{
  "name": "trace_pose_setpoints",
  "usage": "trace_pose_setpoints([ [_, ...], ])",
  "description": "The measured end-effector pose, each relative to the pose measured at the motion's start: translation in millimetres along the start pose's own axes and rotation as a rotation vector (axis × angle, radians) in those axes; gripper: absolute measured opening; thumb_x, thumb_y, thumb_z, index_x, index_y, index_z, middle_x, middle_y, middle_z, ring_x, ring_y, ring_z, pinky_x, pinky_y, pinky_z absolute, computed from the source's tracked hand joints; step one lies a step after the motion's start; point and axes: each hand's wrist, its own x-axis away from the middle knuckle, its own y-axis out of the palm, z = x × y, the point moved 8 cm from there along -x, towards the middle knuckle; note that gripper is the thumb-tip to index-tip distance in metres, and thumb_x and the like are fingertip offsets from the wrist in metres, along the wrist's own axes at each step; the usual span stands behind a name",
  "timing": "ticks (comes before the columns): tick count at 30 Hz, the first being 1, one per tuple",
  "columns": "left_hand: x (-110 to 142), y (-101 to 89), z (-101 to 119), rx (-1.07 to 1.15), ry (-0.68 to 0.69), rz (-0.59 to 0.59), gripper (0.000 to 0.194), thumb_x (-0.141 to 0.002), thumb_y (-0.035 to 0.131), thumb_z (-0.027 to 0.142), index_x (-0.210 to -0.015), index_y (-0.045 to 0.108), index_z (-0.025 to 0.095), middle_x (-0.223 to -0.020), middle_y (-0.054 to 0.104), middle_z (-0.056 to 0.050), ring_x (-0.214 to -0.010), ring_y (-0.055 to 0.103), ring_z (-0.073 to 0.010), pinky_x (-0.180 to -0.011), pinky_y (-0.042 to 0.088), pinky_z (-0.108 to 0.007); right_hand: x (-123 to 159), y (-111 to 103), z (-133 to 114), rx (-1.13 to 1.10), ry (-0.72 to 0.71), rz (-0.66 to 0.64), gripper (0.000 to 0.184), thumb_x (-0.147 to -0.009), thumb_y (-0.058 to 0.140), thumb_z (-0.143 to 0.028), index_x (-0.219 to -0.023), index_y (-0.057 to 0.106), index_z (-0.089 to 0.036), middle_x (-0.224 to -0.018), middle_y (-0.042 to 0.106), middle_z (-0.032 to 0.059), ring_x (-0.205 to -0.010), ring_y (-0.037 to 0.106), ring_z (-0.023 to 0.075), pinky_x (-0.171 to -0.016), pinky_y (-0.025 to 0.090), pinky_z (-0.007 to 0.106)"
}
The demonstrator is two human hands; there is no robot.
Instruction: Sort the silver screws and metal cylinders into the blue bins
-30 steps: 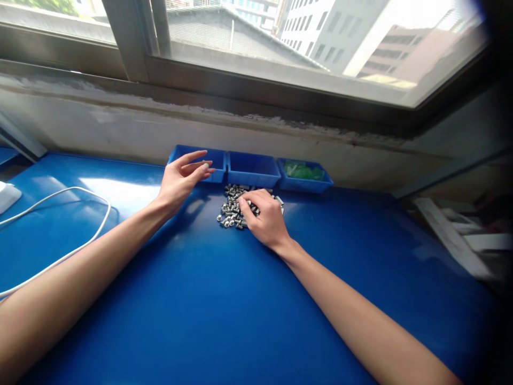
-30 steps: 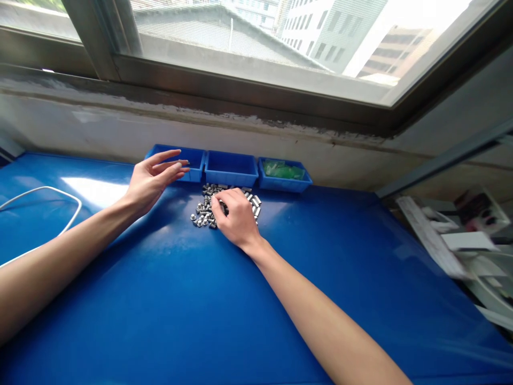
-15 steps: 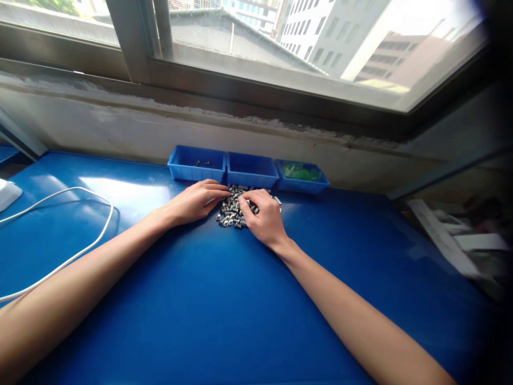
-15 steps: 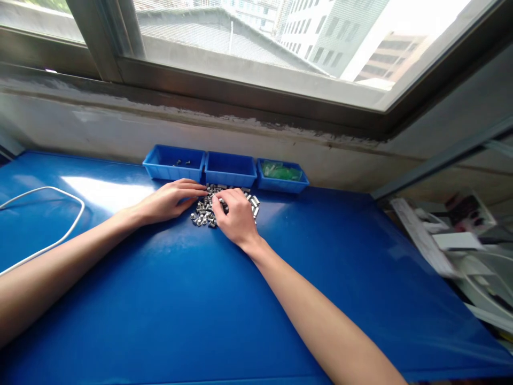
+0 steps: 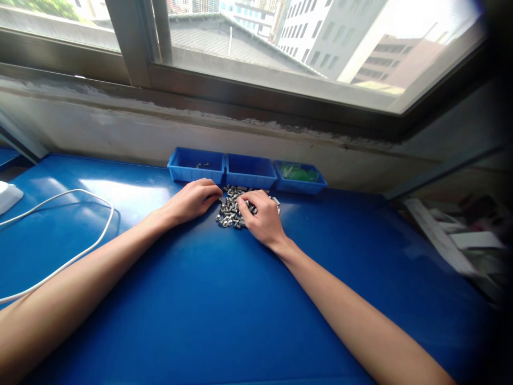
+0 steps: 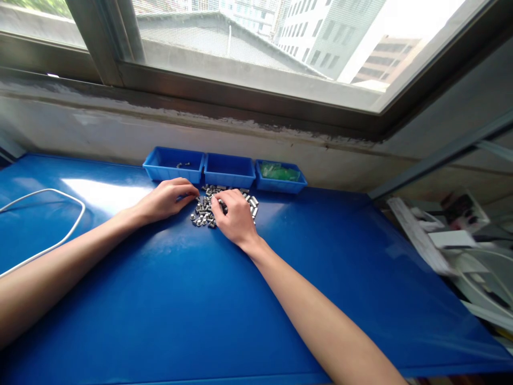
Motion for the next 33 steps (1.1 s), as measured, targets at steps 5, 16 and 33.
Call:
trace_pose_setpoints([
  [5,-0.2,-3.3,10.8,0.0,0.007,-0.002,0.027,-0.092,0.055,0.022,-0.11,0.074,0.015,-0.106,0.072,-0.011,-0.099,0.067,-0.0246,-0.091,0.054,-0.036,-0.6,-0.3,-1.8,0.005,-0.007,0.001,0.016,-0.096,0.057,-0.023,-0.084,0.069,-0.021,-0.091,0.076,0.0064,-0.09,0.066,0.0236,-0.087,0.05,0.039],
  [16,1.6,-8.2,21.5,0.083,0.071,-0.034,0.034,-0.085,0.059,0.02,-0.115,0.074,0.017,-0.111,0.072,-0.01,-0.104,0.067,-0.0233,-0.095,0.054,-0.033,-0.2,0.3,-0.2,-0.002,-0.005,-0.005,0.016,-0.096,0.057,-0.024,-0.086,0.07,-0.021,-0.091,0.076,0.0061,-0.09,0.066,0.0234,-0.088,0.05,0.039],
  [33,-2.5,-10.0,-2.8,0.373,-0.152,0.112,0.028,-0.092,0.061,0.034,-0.11,0.072,0.015,-0.092,0.072,-0.007,-0.078,0.065,-0.0158,-0.073,0.054,-0.027,-1.0,1.5,-1.2,-0.004,0.001,-0.027,0.018,-0.097,0.056,-0.025,-0.085,0.069,-0.022,-0.092,0.076,0.0057,-0.091,0.066,0.0233,-0.087,0.051,0.039],
])
